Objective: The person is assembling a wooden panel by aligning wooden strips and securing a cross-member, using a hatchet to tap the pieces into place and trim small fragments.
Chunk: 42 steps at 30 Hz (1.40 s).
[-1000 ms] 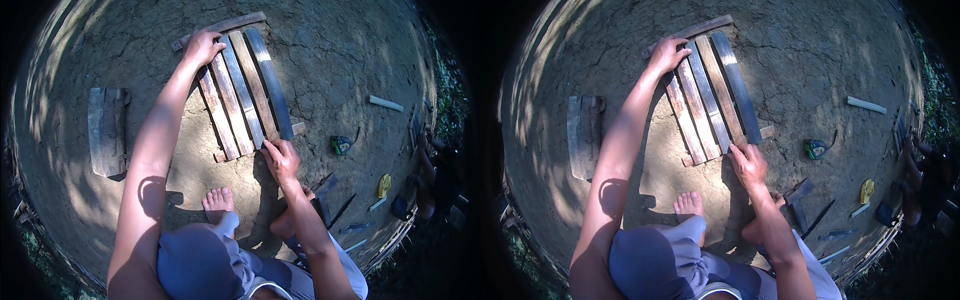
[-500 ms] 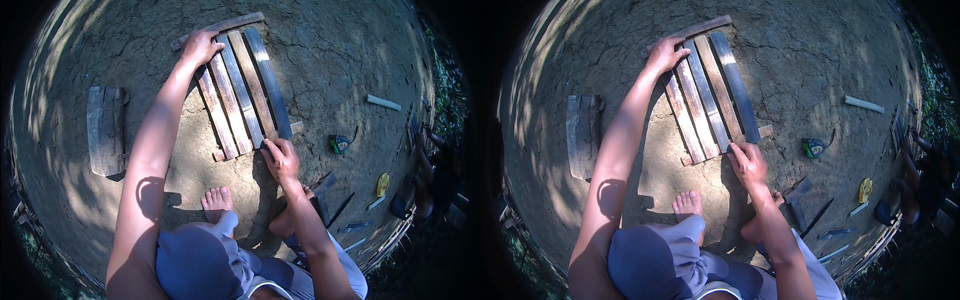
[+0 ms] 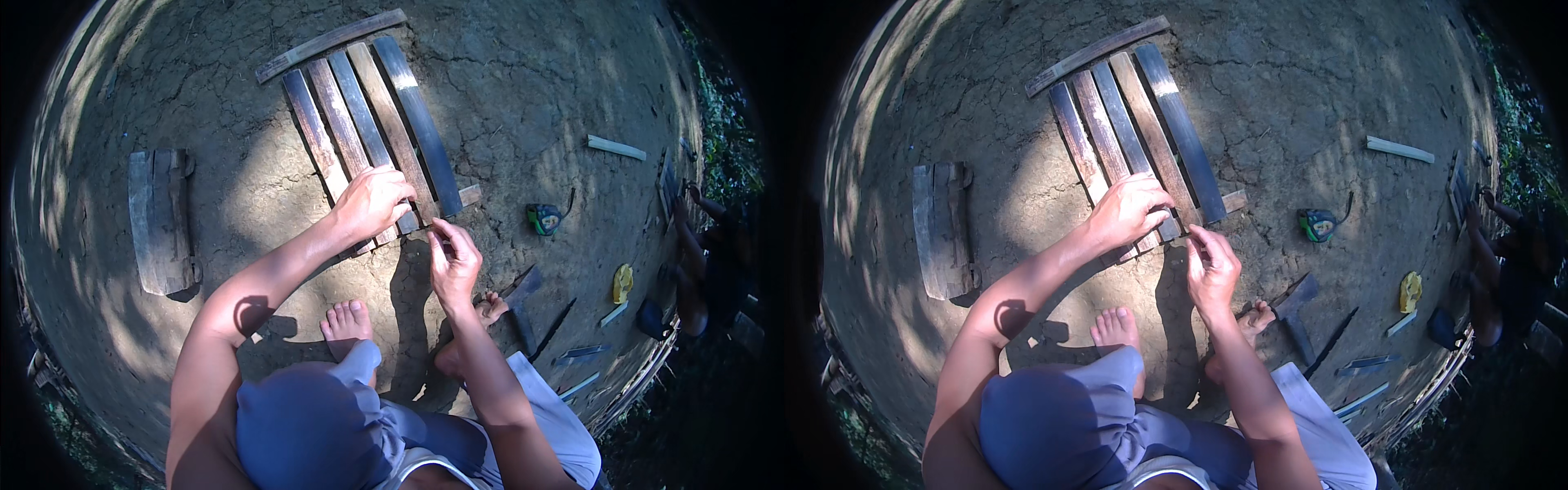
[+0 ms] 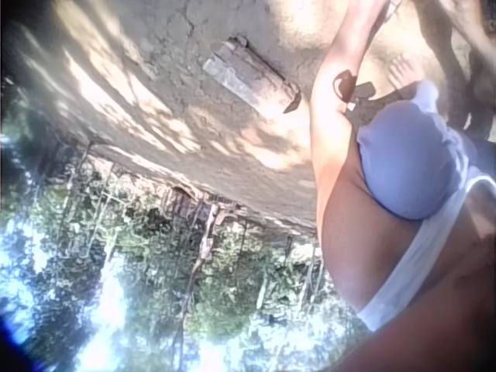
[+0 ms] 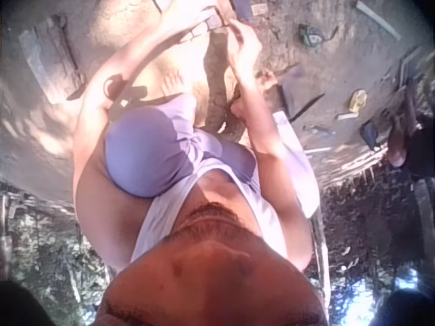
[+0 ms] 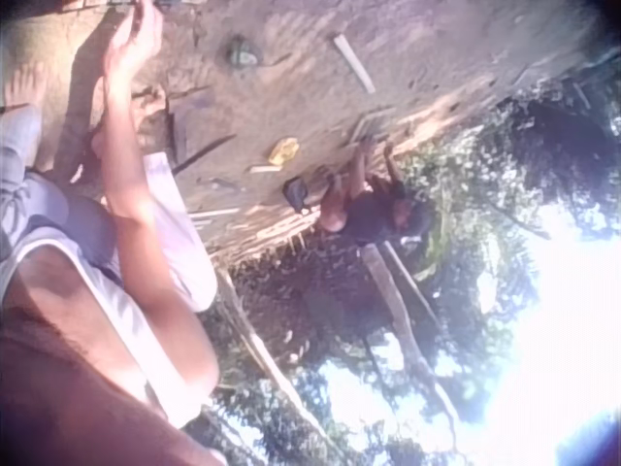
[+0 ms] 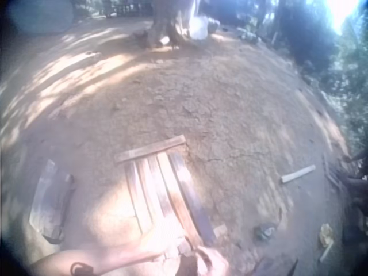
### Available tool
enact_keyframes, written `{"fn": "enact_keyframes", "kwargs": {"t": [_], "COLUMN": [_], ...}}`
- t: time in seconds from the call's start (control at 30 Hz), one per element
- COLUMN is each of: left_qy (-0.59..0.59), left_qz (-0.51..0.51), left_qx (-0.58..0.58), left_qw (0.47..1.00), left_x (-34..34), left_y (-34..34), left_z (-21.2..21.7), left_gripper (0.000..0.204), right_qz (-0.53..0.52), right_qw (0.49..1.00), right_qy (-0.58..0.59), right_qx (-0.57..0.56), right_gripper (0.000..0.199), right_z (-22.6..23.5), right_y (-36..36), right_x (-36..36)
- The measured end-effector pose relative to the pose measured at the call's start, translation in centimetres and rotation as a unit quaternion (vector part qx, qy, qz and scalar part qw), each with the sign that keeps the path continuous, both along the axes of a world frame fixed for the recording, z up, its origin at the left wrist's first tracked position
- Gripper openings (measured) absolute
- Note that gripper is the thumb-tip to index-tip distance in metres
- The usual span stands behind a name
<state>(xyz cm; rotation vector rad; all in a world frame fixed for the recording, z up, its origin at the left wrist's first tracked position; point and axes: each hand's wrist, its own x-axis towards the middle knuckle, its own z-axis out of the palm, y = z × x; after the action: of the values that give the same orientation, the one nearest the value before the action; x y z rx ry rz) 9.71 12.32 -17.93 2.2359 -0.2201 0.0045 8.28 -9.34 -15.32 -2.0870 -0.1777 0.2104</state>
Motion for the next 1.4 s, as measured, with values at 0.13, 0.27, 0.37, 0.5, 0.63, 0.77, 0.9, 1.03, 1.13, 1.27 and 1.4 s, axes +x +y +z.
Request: {"fn": "enact_keyframes", "kwargs": {"t": [0.13,0.27,0.37,0.5,0.63,0.77,0.9,1.03,1.13,1.27,1.4], "left_qy": [0.013,0.006,0.015,0.012,0.024,0.018,0.011,0.023,0.014,-0.005,0.012], "left_qz": [-0.011,-0.023,-0.023,-0.02,-0.025,-0.012,0.007,0.01,0.015,0.008,-0.004], "left_qx": [-0.002,0.005,0.01,0.015,0.024,0.01,-0.006,-0.004,-0.017,-0.016,-0.004], "left_qw": [1.0,1.0,1.0,1.0,0.999,1.0,1.0,1.0,1.0,1.0,1.0], "left_x": [-0.4,-0.2,-0.3,-0.2,-0.3,-0.7,-1.1,-1.4,-1.3,-0.8,-1.4], "left_y": [-0.5,-0.4,-0.4,-0.6,-0.6,-0.8,-1.0,-1.0,-1.3,-1.6,-0.9], "left_z": [-0.4,-0.2,-0.2,-0.3,-0.2,-0.4,-0.6,-0.3,-0.1,0.2,0.1], "left_gripper": [0.018,0.021,0.021,0.019,0.016,0.013,0.012,0.01,0.01,0.009,0.01], "right_qz": [-0.044,-0.022,0.002,0.023,0.055,0.086,0.113,0.117,0.116,0.138,0.183], "right_qw": [0.998,1.0,0.999,0.995,0.988,0.979,0.968,0.968,0.968,0.966,0.947], "right_qy": [0.032,-0.004,-0.041,-0.084,-0.138,-0.17,-0.201,-0.196,-0.191,-0.171,-0.166], "right_qx": [0.01,-0.015,-0.027,-0.041,-0.052,-0.072,-0.097,-0.104,-0.116,-0.135,-0.204], "right_gripper": [0.014,0.012,0.013,0.014,0.017,0.018,0.02,0.022,0.023,0.032,0.037], "right_z": [-0.8,-1.5,-1.5,-2.1,-2.2,-2.1,-2.1,-1.8,-1.5,0.4,4.1], "right_y": [0.9,1.4,1.8,1.9,2.2,2.4,2.3,2.4,2.3,1.2,-5.6], "right_x": [0.2,0.2,0.2,0.1,0.4,0.6,0.6,0.4,0.3,1.0,3.7]}}
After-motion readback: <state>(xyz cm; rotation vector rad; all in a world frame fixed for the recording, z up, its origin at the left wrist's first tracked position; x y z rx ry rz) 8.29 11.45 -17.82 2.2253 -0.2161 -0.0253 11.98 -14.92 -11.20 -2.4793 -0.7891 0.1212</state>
